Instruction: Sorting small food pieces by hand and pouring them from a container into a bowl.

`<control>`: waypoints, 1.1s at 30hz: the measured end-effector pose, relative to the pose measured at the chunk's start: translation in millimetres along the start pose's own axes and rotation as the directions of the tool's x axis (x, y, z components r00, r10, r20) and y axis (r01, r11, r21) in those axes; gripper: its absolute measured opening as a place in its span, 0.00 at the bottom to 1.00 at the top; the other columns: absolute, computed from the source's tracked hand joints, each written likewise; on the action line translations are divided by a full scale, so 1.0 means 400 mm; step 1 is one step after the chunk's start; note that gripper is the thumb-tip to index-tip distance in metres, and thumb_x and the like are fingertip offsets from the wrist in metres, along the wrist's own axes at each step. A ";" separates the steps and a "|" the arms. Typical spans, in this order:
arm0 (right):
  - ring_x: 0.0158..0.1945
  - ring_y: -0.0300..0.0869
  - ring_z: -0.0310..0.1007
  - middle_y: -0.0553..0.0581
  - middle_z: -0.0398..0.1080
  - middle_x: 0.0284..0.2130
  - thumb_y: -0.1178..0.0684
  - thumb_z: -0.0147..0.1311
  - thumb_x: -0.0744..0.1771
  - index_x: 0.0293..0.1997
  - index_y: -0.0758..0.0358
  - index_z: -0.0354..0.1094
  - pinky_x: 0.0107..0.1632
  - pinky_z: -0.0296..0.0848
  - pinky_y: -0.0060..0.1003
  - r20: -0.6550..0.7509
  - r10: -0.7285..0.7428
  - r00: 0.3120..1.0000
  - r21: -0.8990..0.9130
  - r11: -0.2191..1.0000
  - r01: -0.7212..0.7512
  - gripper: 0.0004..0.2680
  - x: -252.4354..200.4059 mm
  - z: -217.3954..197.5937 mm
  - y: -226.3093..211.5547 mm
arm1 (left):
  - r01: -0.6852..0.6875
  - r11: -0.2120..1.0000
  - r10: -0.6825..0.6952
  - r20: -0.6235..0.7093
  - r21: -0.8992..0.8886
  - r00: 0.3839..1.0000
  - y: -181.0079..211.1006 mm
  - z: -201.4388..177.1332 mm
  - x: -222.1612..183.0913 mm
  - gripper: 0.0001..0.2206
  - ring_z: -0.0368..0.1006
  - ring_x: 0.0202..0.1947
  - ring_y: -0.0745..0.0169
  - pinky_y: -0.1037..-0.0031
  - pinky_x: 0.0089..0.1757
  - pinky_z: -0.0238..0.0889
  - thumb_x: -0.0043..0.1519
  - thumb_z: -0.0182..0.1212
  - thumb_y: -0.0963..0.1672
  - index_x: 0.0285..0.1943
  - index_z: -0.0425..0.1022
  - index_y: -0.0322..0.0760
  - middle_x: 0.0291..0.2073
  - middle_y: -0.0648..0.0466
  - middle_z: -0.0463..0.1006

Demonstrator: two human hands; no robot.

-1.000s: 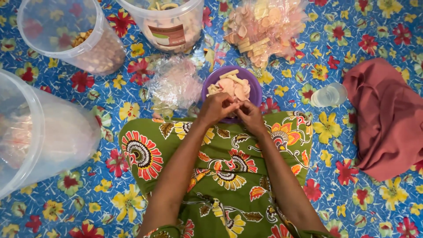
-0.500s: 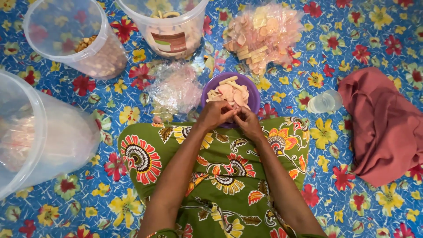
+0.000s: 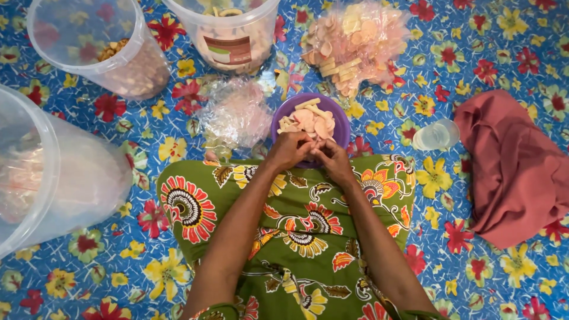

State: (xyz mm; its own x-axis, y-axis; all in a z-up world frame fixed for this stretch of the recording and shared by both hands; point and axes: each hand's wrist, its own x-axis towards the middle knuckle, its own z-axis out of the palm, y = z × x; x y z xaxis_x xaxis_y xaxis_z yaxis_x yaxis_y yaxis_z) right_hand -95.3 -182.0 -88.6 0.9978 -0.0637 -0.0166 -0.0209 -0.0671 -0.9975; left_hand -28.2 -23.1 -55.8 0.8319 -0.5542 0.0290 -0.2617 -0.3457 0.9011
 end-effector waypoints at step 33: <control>0.31 0.38 0.71 0.58 0.70 0.27 0.58 0.51 0.66 0.41 0.67 0.65 0.37 0.74 0.33 -0.076 0.035 0.997 0.128 0.991 -0.025 0.04 -0.014 0.013 -0.053 | -0.121 0.989 0.121 0.004 0.089 0.993 -0.032 0.010 0.015 0.04 0.74 0.30 0.46 0.62 0.33 0.68 0.51 0.61 0.44 0.31 0.75 0.40 0.24 0.47 0.75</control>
State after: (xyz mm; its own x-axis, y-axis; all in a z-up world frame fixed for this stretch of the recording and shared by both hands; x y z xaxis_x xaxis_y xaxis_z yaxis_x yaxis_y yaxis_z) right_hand -100.2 -175.1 -67.9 0.9889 -0.1412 -0.0462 -0.0376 0.0630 -0.9973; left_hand -21.9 -25.2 -68.8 0.7920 -0.5951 0.1364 -0.4033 -0.3422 0.8487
